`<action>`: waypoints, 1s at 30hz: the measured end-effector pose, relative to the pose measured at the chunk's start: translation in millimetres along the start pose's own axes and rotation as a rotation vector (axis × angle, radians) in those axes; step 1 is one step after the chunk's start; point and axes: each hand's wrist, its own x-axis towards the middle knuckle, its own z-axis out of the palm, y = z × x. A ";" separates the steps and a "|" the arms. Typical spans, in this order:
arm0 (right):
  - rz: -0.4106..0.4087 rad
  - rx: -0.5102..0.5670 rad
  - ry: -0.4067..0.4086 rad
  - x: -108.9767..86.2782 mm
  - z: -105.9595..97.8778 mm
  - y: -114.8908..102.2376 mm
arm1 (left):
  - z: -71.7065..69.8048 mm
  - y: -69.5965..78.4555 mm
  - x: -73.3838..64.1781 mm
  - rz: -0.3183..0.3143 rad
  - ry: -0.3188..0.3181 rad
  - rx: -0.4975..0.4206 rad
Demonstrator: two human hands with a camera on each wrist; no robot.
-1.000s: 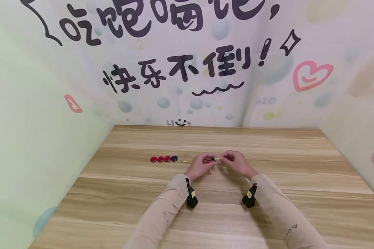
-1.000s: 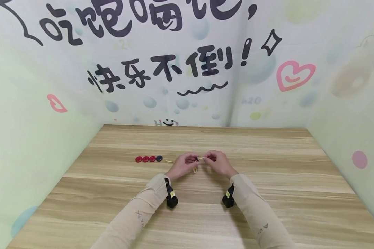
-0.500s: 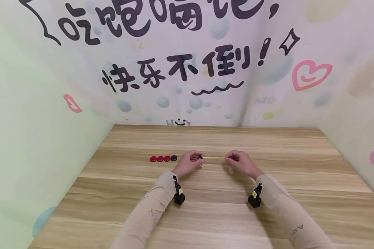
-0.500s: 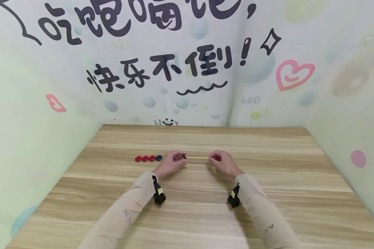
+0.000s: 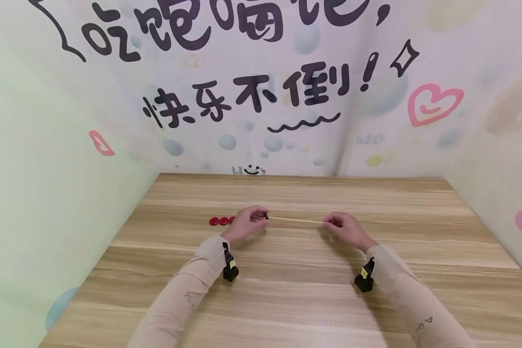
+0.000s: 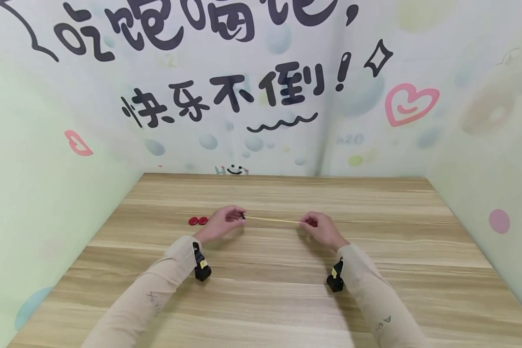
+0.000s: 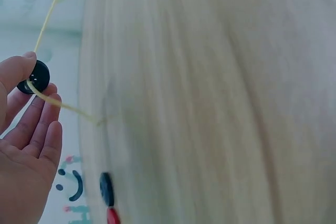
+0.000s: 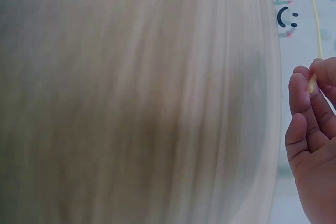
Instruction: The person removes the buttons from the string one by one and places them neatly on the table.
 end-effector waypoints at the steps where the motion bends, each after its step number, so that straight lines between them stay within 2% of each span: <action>1: 0.001 -0.003 -0.002 -0.7 -0.8 0.5 | -2.0 -0.2 -0.6 0.002 -0.002 0.002; 10: 0.016 -0.048 0.003 -7.3 -6.2 4.2 | -10.7 -7.5 -10.8 0.014 -0.006 0.006; 19: 0.020 -0.053 -0.015 -13.9 -12.1 16.2 | -24.5 -13.6 -21.3 -0.002 0.029 0.032; 25: -0.003 -0.058 -0.016 -18.2 -17.4 17.1 | -33.5 -21.7 -28.6 -0.010 0.028 0.025; 27: -0.003 -0.063 -0.018 -18.8 -18.5 18.1 | -37.2 -14.6 -33.7 -0.022 0.016 0.016; 30: 0.011 -0.069 -0.027 -19.4 -20.2 18.8 | -40.0 -17.7 -36.0 -0.025 0.007 0.005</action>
